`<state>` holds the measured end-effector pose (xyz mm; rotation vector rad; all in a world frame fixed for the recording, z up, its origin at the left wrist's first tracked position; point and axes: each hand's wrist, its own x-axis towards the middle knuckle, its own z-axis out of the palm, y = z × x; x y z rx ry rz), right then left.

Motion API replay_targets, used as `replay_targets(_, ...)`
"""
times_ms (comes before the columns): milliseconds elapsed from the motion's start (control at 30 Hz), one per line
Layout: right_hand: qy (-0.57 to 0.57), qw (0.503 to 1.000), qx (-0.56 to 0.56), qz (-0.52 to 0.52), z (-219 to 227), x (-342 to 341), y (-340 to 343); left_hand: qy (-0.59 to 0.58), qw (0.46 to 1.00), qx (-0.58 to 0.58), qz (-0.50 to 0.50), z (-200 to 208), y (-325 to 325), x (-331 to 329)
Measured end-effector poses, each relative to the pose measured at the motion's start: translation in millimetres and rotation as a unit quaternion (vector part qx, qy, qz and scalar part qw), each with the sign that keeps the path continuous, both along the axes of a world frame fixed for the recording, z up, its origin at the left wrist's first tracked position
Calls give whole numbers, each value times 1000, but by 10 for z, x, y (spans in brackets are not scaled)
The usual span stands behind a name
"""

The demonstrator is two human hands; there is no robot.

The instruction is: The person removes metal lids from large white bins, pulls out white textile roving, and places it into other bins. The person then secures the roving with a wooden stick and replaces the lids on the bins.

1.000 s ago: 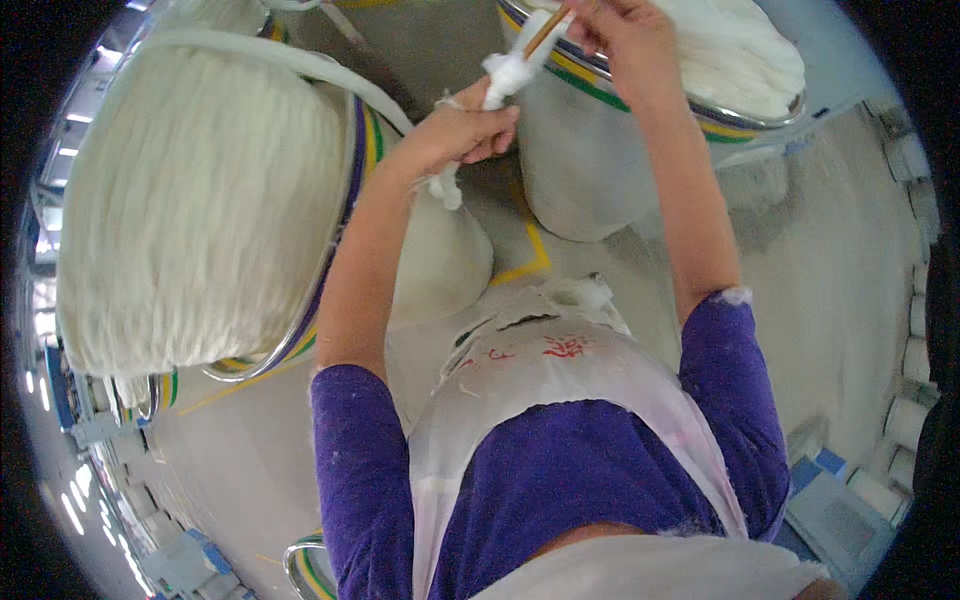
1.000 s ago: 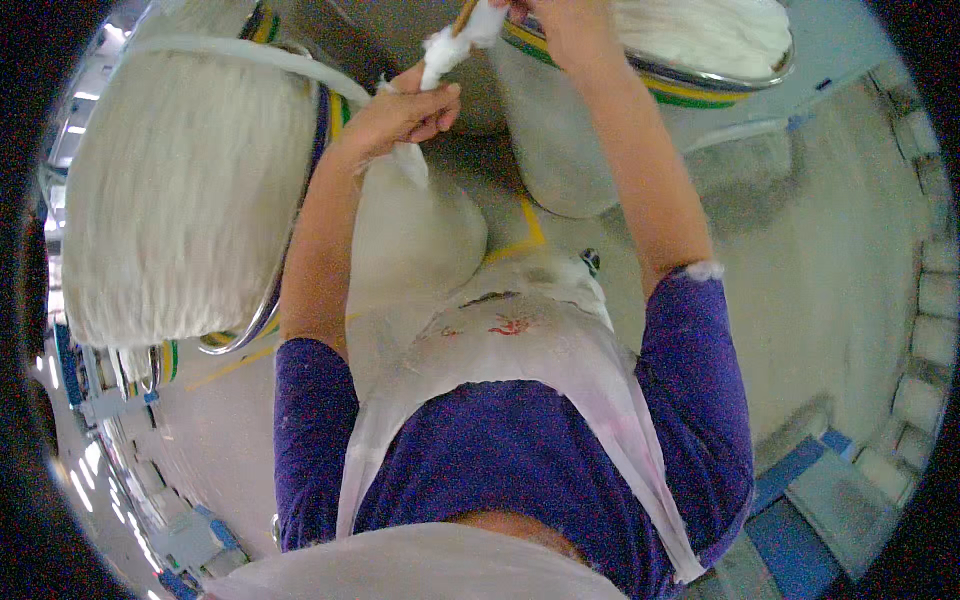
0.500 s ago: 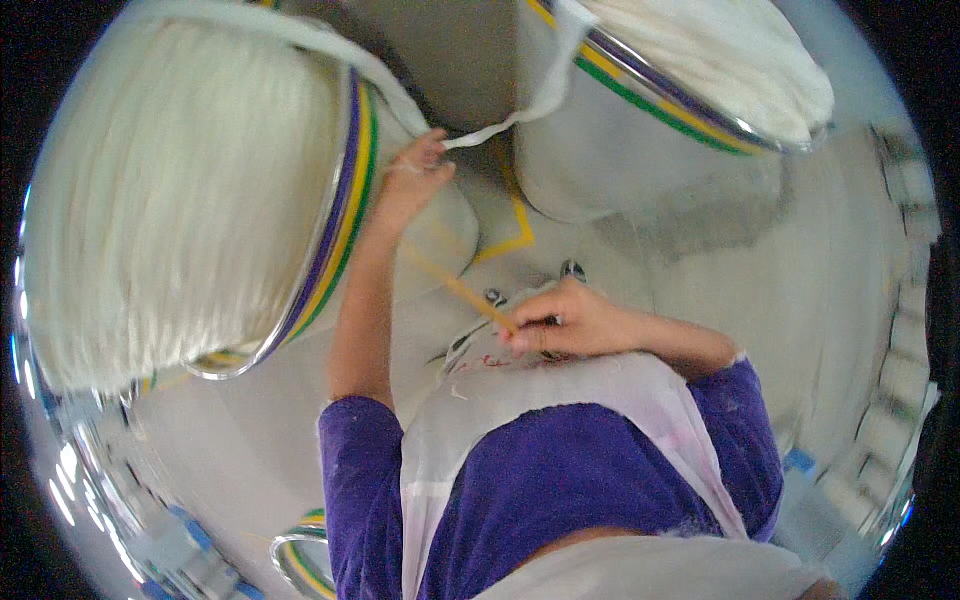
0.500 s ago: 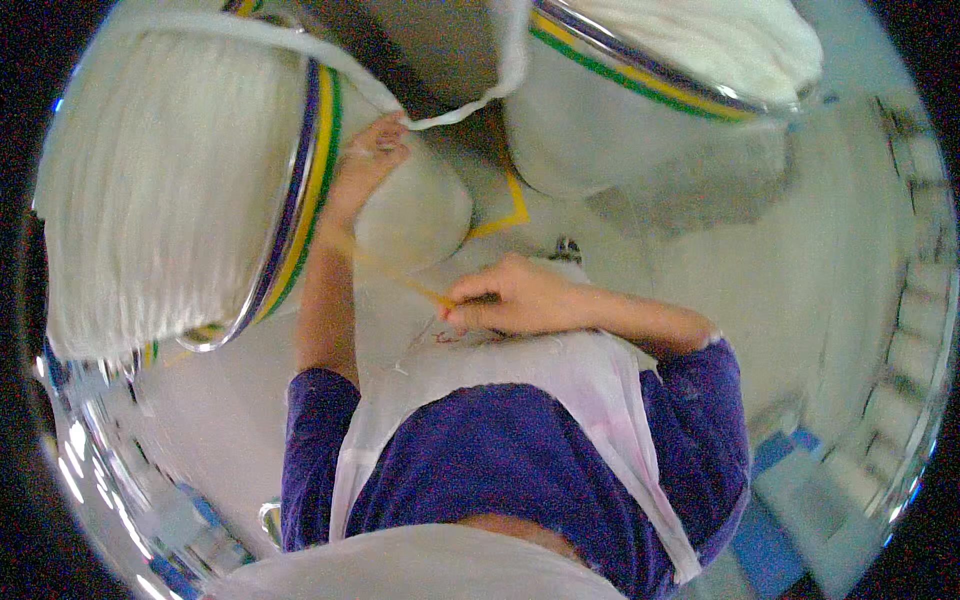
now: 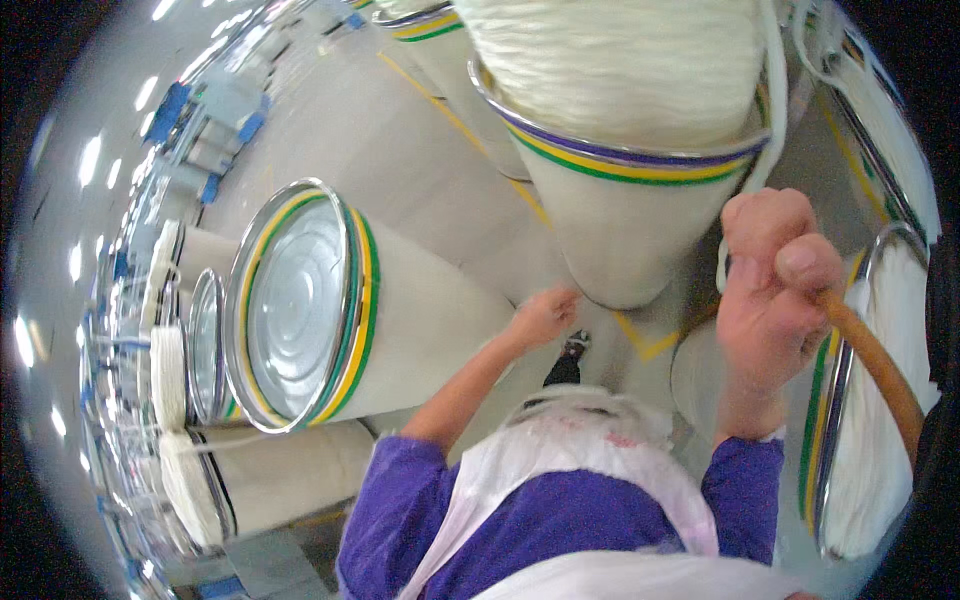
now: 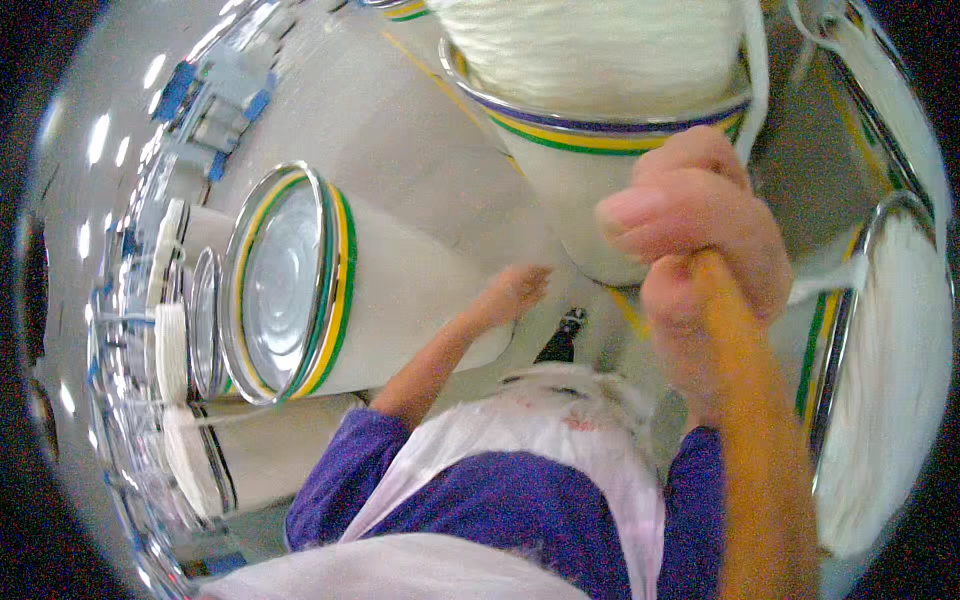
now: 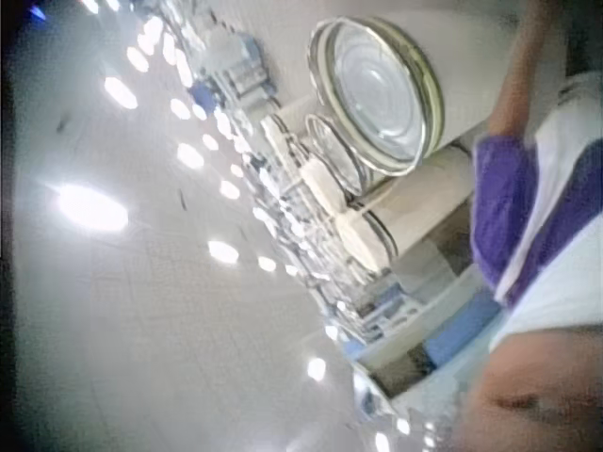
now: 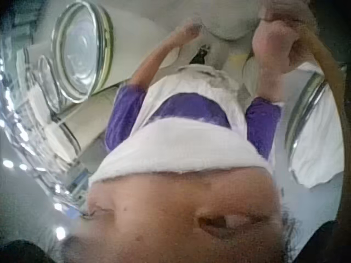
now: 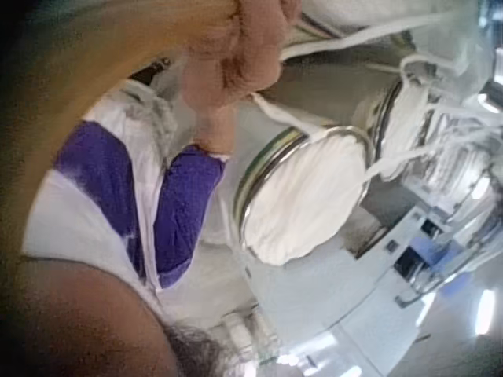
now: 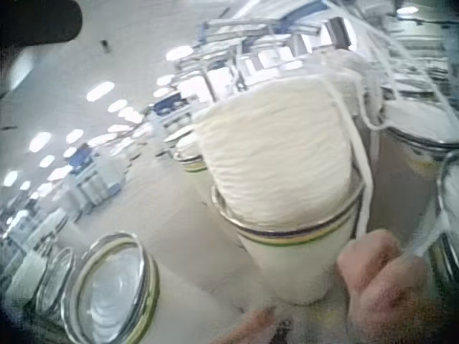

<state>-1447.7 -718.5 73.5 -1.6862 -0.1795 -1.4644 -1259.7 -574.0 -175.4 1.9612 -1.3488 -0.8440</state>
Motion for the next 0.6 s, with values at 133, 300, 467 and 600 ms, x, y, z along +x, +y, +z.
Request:
replay_targets(133,-110,977,68,170,225,281,240,128,979,-6,160,207,969,-166)
replay_targets(300,-265,892,185,317,523,25,585,-35,971,-59,228,613,1585,-281)
replay_targets(467,-404,833,183,331,701,-131,1013,-369,868,-208,260,1147,1981,-221)
replay_targets(600,-229,933,93,263,324,883,1500,-570,737,-228,284,1617,2765,-46)
